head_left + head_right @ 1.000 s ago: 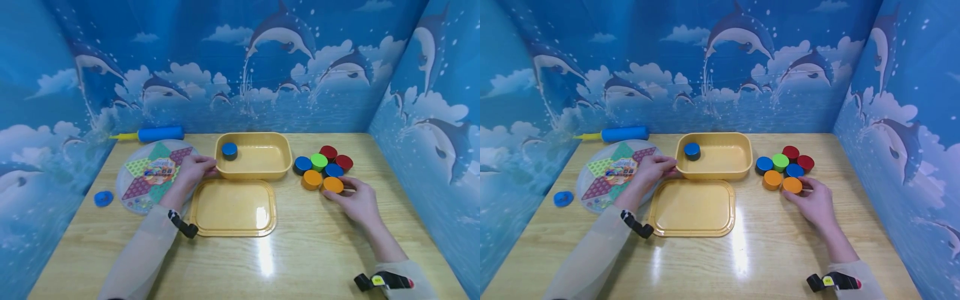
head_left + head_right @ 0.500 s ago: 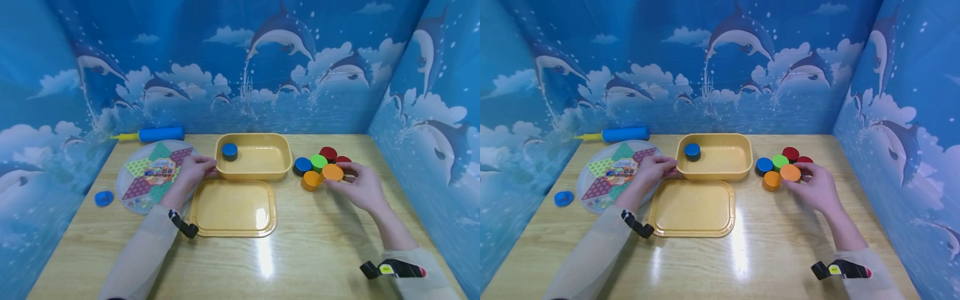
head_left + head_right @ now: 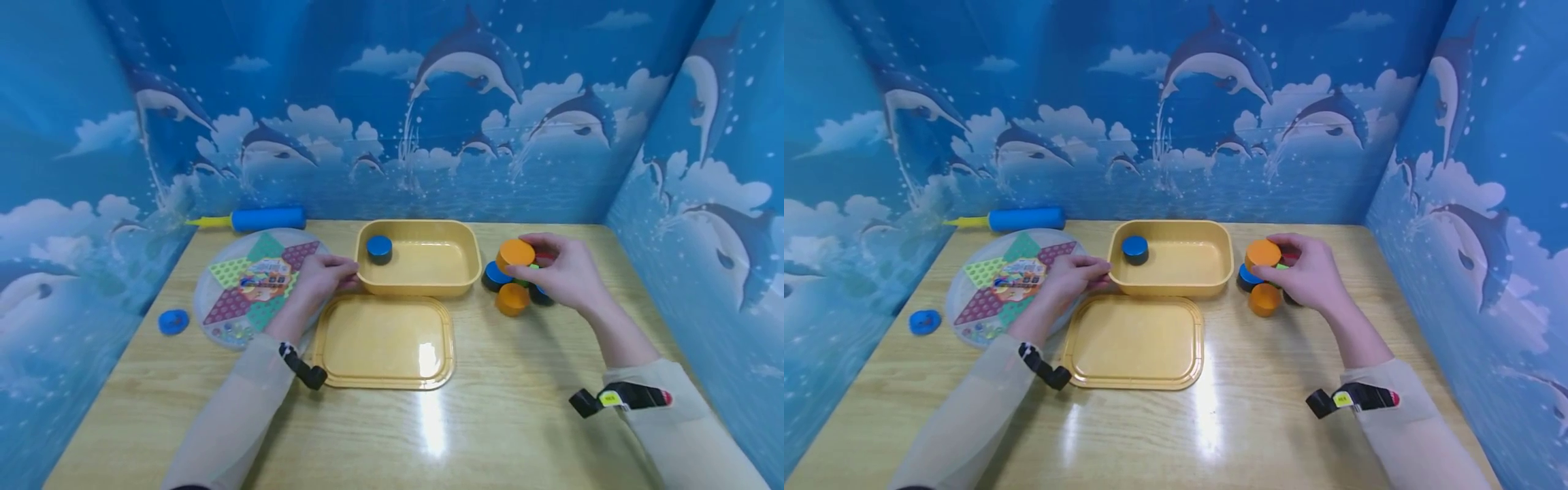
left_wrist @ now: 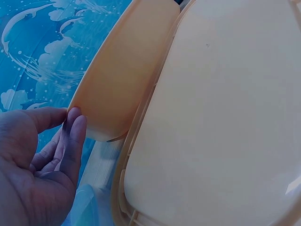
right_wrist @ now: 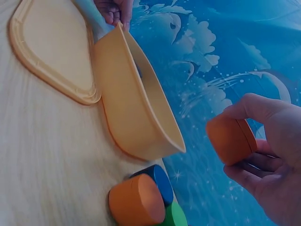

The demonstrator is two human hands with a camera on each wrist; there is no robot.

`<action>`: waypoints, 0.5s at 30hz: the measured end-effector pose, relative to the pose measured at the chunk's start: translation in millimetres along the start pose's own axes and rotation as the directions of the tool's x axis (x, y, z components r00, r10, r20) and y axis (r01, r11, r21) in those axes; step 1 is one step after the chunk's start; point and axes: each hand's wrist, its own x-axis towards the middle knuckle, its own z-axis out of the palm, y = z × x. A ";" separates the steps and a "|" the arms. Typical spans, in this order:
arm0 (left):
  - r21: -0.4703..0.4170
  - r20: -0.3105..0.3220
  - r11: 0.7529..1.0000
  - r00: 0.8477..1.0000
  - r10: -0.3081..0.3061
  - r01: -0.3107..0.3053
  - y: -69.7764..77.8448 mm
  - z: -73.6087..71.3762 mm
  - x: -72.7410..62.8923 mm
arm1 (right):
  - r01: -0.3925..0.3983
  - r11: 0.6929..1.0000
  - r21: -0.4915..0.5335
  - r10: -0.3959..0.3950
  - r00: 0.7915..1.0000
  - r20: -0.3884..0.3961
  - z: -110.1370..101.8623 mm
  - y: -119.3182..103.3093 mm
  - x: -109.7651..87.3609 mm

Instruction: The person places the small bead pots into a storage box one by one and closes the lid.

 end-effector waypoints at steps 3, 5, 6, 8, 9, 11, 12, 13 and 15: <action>-0.001 0.004 1.000 1.000 -0.006 0.006 0.3 -0.5 0.7 | 0.024 1.000 -0.008 -0.024 1.000 0.008 3.5 -10.3 9.1; -0.003 0.010 1.000 1.000 -0.006 0.006 0.7 -0.8 0.9 | 0.043 0.999 0.006 -0.043 0.999 0.024 6.0 -16.5 14.6; -0.001 0.009 1.000 1.000 -0.006 0.006 0.8 -1.0 1.1 | 0.053 0.998 0.013 -0.054 0.998 0.032 7.5 -19.0 17.6; 0.000 0.011 1.000 1.000 -0.004 0.004 0.8 -1.3 1.3 | 0.068 0.997 0.038 -0.070 0.996 0.051 10.9 -23.3 23.9; 0.000 0.010 1.000 1.000 -0.002 0.002 0.7 -1.4 1.4 | 0.070 0.996 0.051 -0.073 0.996 0.060 12.8 -25.5 27.2; -0.004 0.007 1.000 1.000 0.000 0.000 0.4 -1.2 1.6 | 0.079 0.995 0.063 -0.083 0.994 0.070 16.7 -29.0 34.0; -0.002 0.004 1.000 1.000 0.001 -0.001 0.2 -1.1 1.8 | 0.083 0.994 0.064 -0.088 0.993 0.077 19.0 -30.5 37.5; 0.000 0.004 1.000 1.000 0.001 -0.001 0.2 -1.0 1.6 | 0.086 0.994 0.067 -0.092 0.992 0.085 21.2 -32.1 40.7; 0.001 0.001 1.000 1.000 0.002 -0.002 0.3 -0.6 1.3 | 0.097 0.993 0.071 -0.104 0.989 0.105 25.7 -33.9 47.5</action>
